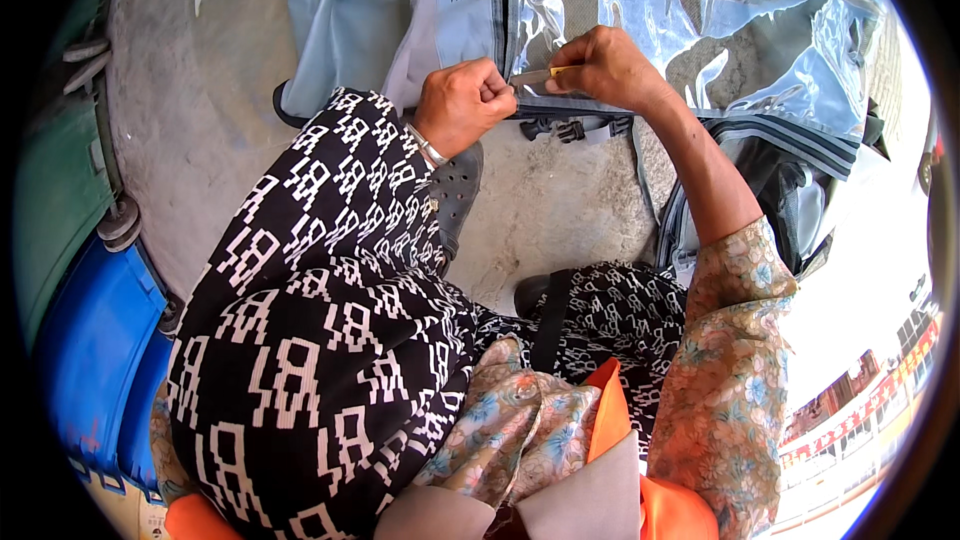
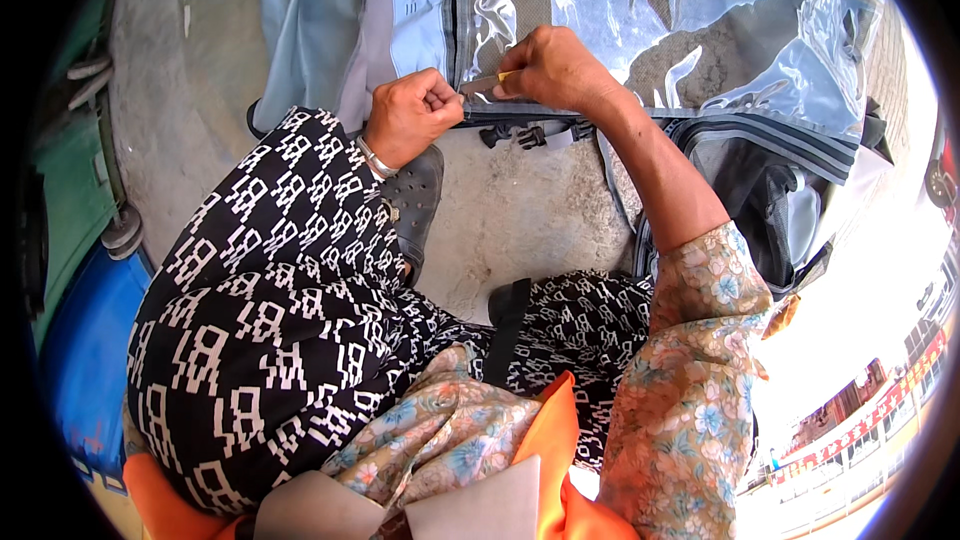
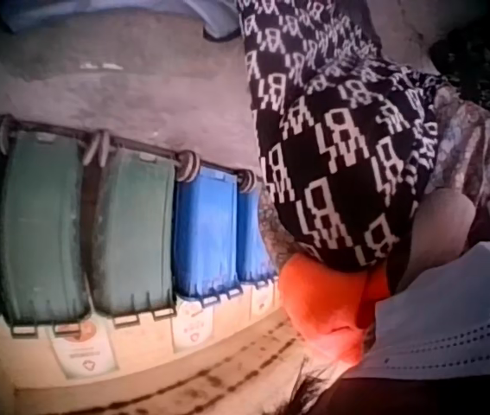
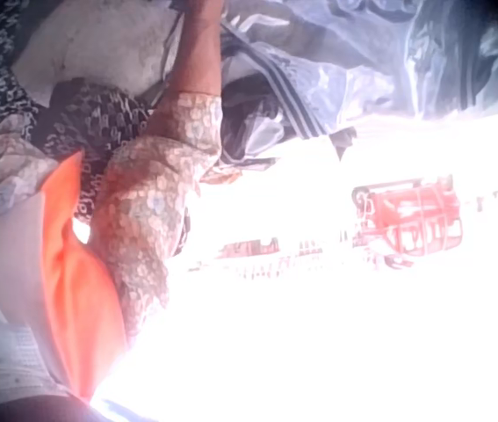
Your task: The person unzips a grey and clear plastic bag, removes a plastic sheet, and then uses a yellow utility knife to cut and remove a zipper from the bag. They manipulate the bag's fabric and zipper components throughout the process.
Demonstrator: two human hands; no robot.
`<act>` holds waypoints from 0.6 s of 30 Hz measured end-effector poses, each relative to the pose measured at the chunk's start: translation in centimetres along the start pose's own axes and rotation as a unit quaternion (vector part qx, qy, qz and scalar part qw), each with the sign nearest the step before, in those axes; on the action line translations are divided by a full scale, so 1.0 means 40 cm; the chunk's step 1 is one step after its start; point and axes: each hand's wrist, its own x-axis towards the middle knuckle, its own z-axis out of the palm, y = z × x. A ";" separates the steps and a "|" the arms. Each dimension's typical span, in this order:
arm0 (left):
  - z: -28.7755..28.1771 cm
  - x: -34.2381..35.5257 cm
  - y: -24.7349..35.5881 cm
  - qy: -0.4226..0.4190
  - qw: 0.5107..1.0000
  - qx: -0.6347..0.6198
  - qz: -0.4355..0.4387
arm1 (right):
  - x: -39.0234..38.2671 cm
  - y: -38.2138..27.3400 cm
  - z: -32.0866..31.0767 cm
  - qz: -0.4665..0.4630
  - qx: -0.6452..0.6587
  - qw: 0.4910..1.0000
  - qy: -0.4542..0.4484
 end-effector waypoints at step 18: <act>0.004 -0.044 -0.045 -0.021 0.974 -0.141 -0.176 | -0.030 -0.009 0.001 -0.030 -0.011 0.999 0.013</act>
